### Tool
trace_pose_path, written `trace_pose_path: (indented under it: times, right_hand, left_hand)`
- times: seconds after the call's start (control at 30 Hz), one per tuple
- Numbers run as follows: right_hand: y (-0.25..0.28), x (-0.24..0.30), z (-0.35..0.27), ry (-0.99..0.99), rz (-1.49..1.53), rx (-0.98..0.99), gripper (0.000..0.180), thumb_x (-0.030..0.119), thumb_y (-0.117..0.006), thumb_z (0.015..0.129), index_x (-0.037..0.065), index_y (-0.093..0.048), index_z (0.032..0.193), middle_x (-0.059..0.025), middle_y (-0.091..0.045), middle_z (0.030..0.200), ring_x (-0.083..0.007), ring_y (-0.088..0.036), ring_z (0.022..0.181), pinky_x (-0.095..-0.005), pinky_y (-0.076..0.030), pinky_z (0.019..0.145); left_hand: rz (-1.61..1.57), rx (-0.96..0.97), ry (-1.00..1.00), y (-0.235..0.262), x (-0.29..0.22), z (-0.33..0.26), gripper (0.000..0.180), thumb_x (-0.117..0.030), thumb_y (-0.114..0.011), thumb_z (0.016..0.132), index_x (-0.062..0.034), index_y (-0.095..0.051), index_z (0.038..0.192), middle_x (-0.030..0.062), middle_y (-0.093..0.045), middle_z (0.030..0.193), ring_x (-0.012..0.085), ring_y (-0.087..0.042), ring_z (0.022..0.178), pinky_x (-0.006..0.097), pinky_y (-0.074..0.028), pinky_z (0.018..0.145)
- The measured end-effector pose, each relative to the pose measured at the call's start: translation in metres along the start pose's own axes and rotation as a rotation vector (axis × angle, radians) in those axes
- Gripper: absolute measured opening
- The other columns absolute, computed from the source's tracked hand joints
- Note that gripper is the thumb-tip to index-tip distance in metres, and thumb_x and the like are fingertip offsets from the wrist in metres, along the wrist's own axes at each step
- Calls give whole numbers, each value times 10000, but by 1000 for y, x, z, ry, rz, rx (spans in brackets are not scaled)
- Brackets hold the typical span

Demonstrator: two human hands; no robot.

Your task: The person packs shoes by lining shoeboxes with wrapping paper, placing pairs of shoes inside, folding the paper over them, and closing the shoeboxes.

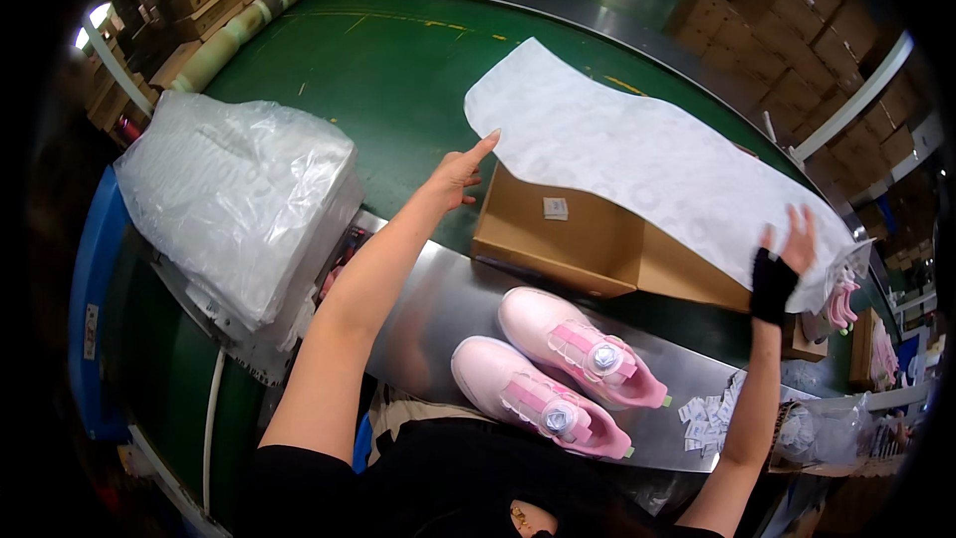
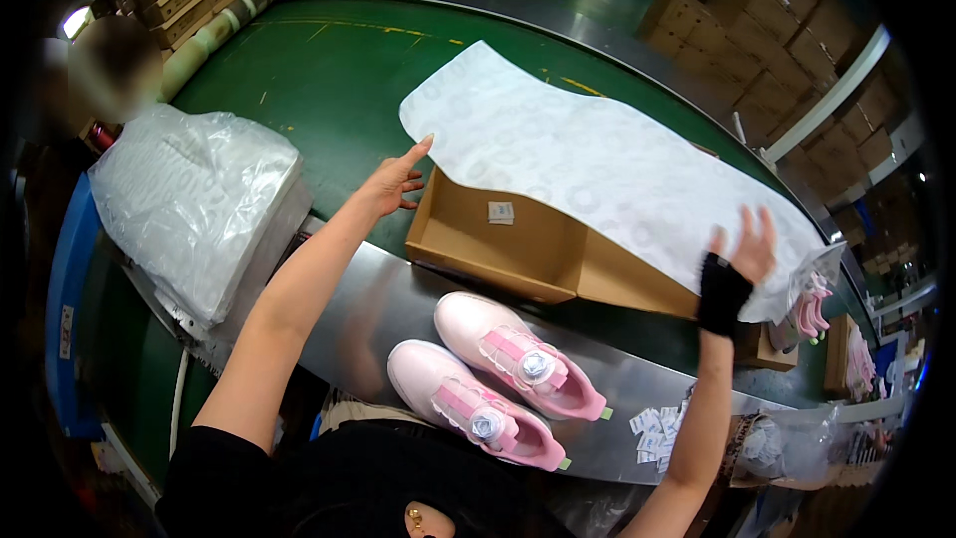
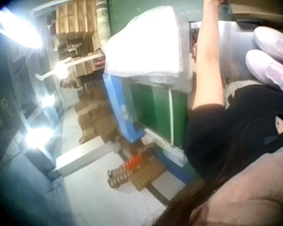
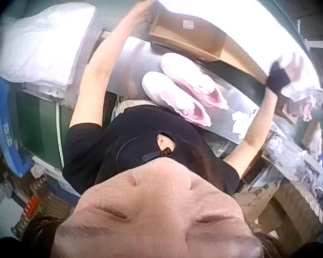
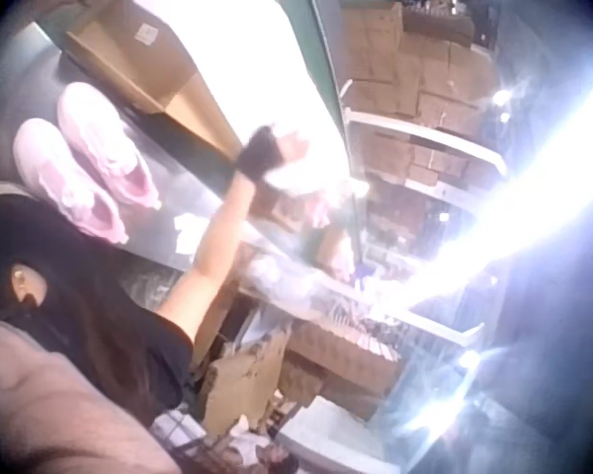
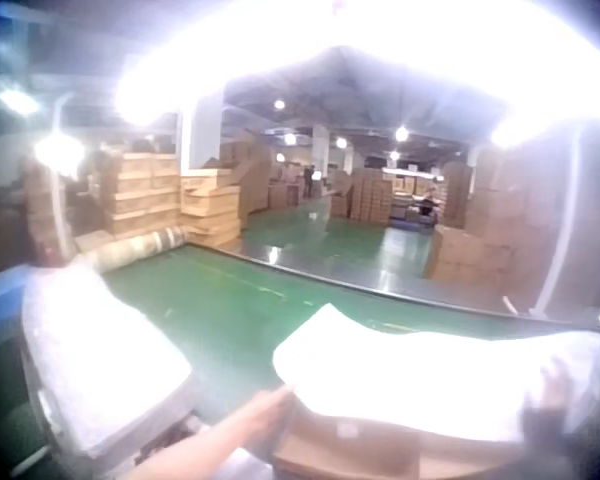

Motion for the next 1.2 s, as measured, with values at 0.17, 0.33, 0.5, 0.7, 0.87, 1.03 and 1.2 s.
trace_pose_path:
  times: [0.17,0.33,0.5,0.7,0.87,1.03,1.2]
  right_hand:
    - [-57,65,-1,45,455,466,446,148,-605,698,158,-502,1131,-139,-453,1190,-305,-461,1059,-427,-379,859]
    - [-42,190,-11,501,916,956,199,78,-495,722,57,-574,903,-128,-584,954,-282,-545,926,-368,-436,805]
    - [-145,241,-48,387,550,1252,226,97,-422,761,42,-566,926,-171,-580,924,-318,-560,840,-365,-445,760]
    - [-182,282,-49,378,542,1131,212,108,-421,764,35,-560,907,-180,-584,889,-326,-562,823,-377,-441,750]
    - [-159,284,-62,417,614,1177,203,118,-420,767,30,-555,891,-188,-587,859,-333,-563,809,-386,-438,741]
    - [-30,233,-25,257,1068,1032,119,97,-419,790,37,-508,840,-126,-551,619,-245,-542,549,-330,-438,518]
    - [108,142,-38,-125,1271,1158,161,-6,-481,713,42,-537,857,-61,-574,662,-179,-572,577,-268,-460,576]
  left_hand:
    - [-83,-27,-119,-39,-15,17,778,-437,-702,655,4,-407,1224,162,-453,1202,270,-437,1089,464,-409,766]
    - [-239,-83,-441,-32,-4,53,326,-135,-509,805,61,-504,1065,132,-587,981,186,-550,884,301,-440,742]
    - [-97,-90,-488,-38,-18,29,315,-129,-479,840,58,-458,1093,113,-570,993,185,-547,888,324,-464,701]
    - [151,-247,-630,-30,14,14,309,-198,-445,845,68,-488,995,252,-559,942,374,-534,924,393,-403,795]
    - [319,-229,-657,-11,31,7,286,-195,-433,847,59,-452,978,271,-549,922,413,-521,905,423,-401,777]
    - [420,-228,-638,-16,30,3,254,-184,-433,848,47,-451,951,260,-553,905,418,-524,879,429,-405,751]
    - [336,-317,-786,-19,32,0,237,-187,-426,860,44,-445,910,266,-543,855,421,-524,816,442,-405,716]
Point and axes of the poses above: each hand's wrist, its own z-axis towards the middle knuckle, its own y-axis out of the back of the hand, x = y × z, the point moved 2 cm from there along z, towards the middle knuckle
